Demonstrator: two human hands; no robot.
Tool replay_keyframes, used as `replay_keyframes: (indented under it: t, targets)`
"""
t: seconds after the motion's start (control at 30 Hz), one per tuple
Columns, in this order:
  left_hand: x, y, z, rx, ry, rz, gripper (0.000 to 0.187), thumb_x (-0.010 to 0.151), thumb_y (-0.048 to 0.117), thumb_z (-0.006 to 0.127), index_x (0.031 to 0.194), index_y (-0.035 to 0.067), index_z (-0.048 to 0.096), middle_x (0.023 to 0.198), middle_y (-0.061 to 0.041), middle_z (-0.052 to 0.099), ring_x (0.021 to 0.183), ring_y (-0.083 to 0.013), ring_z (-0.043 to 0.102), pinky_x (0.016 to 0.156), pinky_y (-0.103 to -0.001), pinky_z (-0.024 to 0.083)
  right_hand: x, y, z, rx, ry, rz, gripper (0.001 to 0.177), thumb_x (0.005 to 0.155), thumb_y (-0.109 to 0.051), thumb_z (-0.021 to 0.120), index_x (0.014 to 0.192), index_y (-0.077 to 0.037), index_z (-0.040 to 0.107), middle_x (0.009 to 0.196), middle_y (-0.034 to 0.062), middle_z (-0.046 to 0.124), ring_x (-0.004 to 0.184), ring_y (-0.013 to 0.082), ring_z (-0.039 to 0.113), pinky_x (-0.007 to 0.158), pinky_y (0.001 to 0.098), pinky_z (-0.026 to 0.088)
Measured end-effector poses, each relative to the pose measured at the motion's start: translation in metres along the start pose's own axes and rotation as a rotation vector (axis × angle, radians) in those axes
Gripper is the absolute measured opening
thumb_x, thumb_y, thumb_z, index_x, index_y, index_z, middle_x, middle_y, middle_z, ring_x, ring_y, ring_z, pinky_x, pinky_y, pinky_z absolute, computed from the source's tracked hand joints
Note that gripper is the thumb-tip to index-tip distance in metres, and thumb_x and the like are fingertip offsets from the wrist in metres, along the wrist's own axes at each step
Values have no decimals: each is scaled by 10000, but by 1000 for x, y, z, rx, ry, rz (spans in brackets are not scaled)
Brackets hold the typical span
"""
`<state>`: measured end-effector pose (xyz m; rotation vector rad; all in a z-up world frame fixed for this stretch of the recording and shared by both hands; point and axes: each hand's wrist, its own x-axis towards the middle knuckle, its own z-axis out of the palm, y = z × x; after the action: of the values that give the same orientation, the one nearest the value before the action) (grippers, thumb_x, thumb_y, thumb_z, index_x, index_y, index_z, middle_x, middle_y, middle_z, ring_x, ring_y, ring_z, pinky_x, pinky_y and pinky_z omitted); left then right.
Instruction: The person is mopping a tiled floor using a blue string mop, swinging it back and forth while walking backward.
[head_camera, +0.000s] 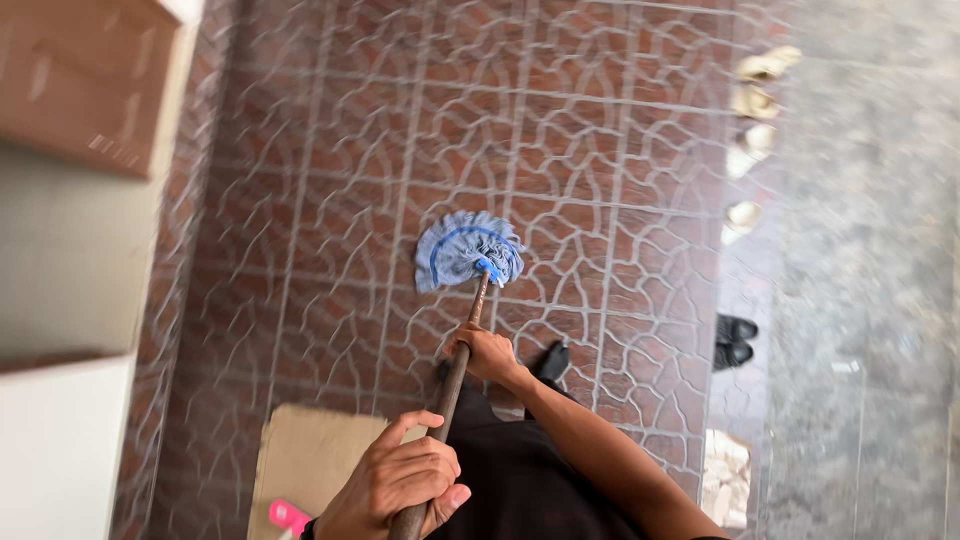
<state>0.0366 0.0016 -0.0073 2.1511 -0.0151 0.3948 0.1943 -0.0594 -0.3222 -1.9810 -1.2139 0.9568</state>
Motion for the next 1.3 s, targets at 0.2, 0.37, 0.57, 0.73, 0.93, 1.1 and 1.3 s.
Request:
replay_keyframes:
  t: [0.2, 0.37, 0.57, 0.73, 0.93, 1.1, 1.3]
  targets:
    - [59, -17, 16, -98, -120, 59, 223, 942, 108, 749, 788, 67, 594, 768, -20, 669, 883, -175, 735, 1064, -477, 502, -9, 72, -44, -90, 192, 150, 216, 896, -396, 732, 990, -203, 704, 1179, 26, 704, 919, 366, 704, 719, 494, 542]
    - [95, -58, 40, -162, -165, 112, 203, 949, 135, 752, 832, 73, 598, 859, -36, 676, 928, -199, 718, 1069, -480, 498, -18, 153, -67, -120, 257, 376, 168, 820, -253, 752, 989, -247, 745, 983, 15, 759, 903, 270, 748, 761, 421, 580]
    - [109, -121, 81, -380, -233, 139, 267, 911, 80, 817, 923, 85, 551, 897, -74, 679, 957, -263, 716, 900, -399, 541, -50, 212, -83, -79, 553, 478, 202, 950, -299, 686, 956, -100, 652, 1079, 90, 665, 1006, 386, 664, 777, 473, 525]
    - [111, -134, 67, -537, 87, 295, 471, 878, -56, 807, 1186, 109, 492, 909, -115, 691, 884, -282, 741, 855, -426, 592, -52, 201, -76, -55, 563, 541, 254, 951, -350, 667, 928, -98, 640, 1087, 81, 647, 987, 388, 667, 757, 483, 517]
    - [128, -139, -5, -408, -296, 25, 184, 920, 87, 798, 860, 51, 629, 790, -44, 669, 807, -210, 686, 928, -378, 515, 4, 172, -51, -79, 610, 485, 272, 946, -377, 676, 969, -107, 659, 1108, 84, 642, 963, 393, 666, 743, 467, 517]
    - [122, -135, -66, -277, -318, 2, 248, 967, 167, 737, 785, 34, 633, 781, -47, 649, 845, -217, 671, 941, -366, 478, 71, 134, -25, -76, 627, 397, 243, 953, -363, 682, 1016, -128, 663, 1106, 64, 648, 959, 367, 679, 736, 454, 522]
    - [86, -126, -115, -133, -150, -26, 320, 967, 211, 753, 723, 53, 618, 704, -44, 632, 804, -214, 678, 827, -363, 446, 145, 71, 3, -18, 403, 77, 131, 897, -216, 707, 1015, -165, 687, 1138, 45, 655, 958, 351, 684, 752, 460, 532]
